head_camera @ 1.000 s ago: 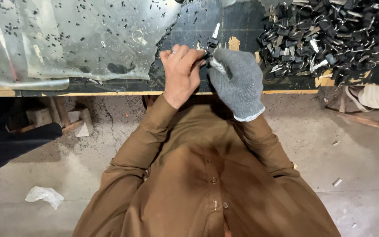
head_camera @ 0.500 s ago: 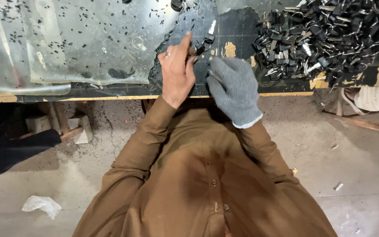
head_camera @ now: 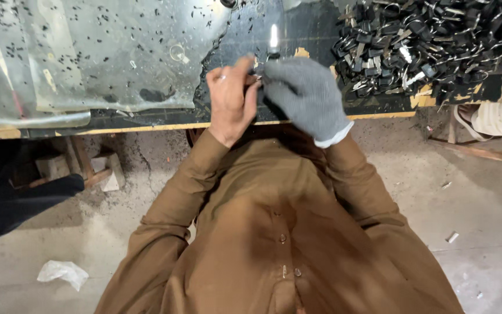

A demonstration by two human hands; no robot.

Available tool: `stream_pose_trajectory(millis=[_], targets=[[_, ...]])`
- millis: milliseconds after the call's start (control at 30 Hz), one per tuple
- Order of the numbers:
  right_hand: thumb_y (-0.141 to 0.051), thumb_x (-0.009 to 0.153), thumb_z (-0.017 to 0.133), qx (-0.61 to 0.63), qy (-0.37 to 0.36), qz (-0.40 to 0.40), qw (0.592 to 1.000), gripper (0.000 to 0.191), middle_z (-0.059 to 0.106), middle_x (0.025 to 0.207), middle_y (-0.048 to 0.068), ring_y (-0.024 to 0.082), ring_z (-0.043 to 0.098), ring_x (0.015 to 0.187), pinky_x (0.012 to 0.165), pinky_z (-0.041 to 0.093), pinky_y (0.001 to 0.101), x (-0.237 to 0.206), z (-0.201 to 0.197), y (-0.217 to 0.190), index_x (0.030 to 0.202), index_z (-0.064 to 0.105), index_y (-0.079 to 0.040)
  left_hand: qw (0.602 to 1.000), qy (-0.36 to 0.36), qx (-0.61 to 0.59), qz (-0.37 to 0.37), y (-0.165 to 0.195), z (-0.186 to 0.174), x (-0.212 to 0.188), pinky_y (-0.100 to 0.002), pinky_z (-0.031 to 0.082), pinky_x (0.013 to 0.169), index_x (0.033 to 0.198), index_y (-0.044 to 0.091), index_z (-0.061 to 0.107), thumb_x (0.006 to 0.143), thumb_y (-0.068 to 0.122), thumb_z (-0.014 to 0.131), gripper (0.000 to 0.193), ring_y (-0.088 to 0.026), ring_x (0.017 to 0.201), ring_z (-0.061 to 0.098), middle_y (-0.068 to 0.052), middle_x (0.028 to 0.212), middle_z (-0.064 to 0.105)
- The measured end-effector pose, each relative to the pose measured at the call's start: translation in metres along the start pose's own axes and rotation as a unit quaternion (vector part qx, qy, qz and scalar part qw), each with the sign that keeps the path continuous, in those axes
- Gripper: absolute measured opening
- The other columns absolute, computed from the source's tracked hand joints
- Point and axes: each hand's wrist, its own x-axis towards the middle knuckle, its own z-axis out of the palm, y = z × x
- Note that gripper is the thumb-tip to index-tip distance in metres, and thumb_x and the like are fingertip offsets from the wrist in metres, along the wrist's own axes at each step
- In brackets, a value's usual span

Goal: The person sits at a workshop table covered with piles of keys and picks up individual keys one at a time, turning and handling each key in their hands before placing it back onto the table piles. They continue this item-by-item handling of the keys throughout the clip.

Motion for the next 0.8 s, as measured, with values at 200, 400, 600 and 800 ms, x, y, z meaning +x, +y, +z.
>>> stream_pose_trajectory(millis=[200, 400, 600, 800], targets=[[-0.014, 0.093, 0.073, -0.078, 0.036, -0.047, 0.995, 0.030, 0.066, 0.106, 0.011, 0.034, 0.063, 0.097, 0.084, 0.048, 0.0445, -0.017, 0.011, -0.004, 0.120, 0.065, -0.007, 0.996, -0.038, 0.073, 0.027, -0.011, -0.013, -0.007, -0.043, 0.038, 0.098, 0.138, 0.004, 0.053, 0.095, 0.003, 0.074, 0.047, -0.029, 0.096, 0.057, -0.010, 0.099, 0.060], [-0.014, 0.092, 0.072, -0.124, 0.018, 0.009, 0.992, 0.033, 0.066, 0.106, 0.011, 0.033, 0.063, 0.092, 0.079, 0.048, 0.0435, -0.008, 0.020, -0.013, 0.124, 0.067, -0.008, 0.997, -0.041, -0.018, 0.056, -0.016, -0.003, -0.024, -0.042, 0.042, 0.101, 0.150, -0.003, 0.041, 0.097, -0.004, 0.073, 0.061, -0.026, 0.091, 0.061, -0.009, 0.107, 0.066], [-0.011, 0.097, 0.068, 0.065, 0.036, -0.050, 0.996, 0.028, 0.069, 0.112, 0.010, 0.030, 0.069, 0.096, 0.084, 0.055, 0.0369, -0.013, 0.001, 0.015, 0.124, 0.064, -0.007, 0.998, -0.045, -0.034, 0.016, 0.001, -0.003, -0.033, -0.044, 0.043, 0.100, 0.148, 0.000, 0.043, 0.091, -0.005, 0.075, 0.065, -0.027, 0.089, 0.063, -0.005, 0.094, 0.069], [-0.001, 0.088, 0.056, 0.569, 0.266, 0.114, 0.770, 0.052, 0.070, 0.111, 0.013, 0.011, 0.062, 0.070, 0.058, 0.052, 0.0239, -0.066, 0.001, 0.046, 0.140, 0.057, 0.002, 0.984, -0.062, -0.158, 0.057, 0.033, -0.040, 0.024, -0.040, 0.048, 0.099, 0.143, 0.002, 0.053, 0.090, -0.008, 0.072, 0.057, -0.019, 0.094, 0.064, 0.001, 0.095, 0.070]])
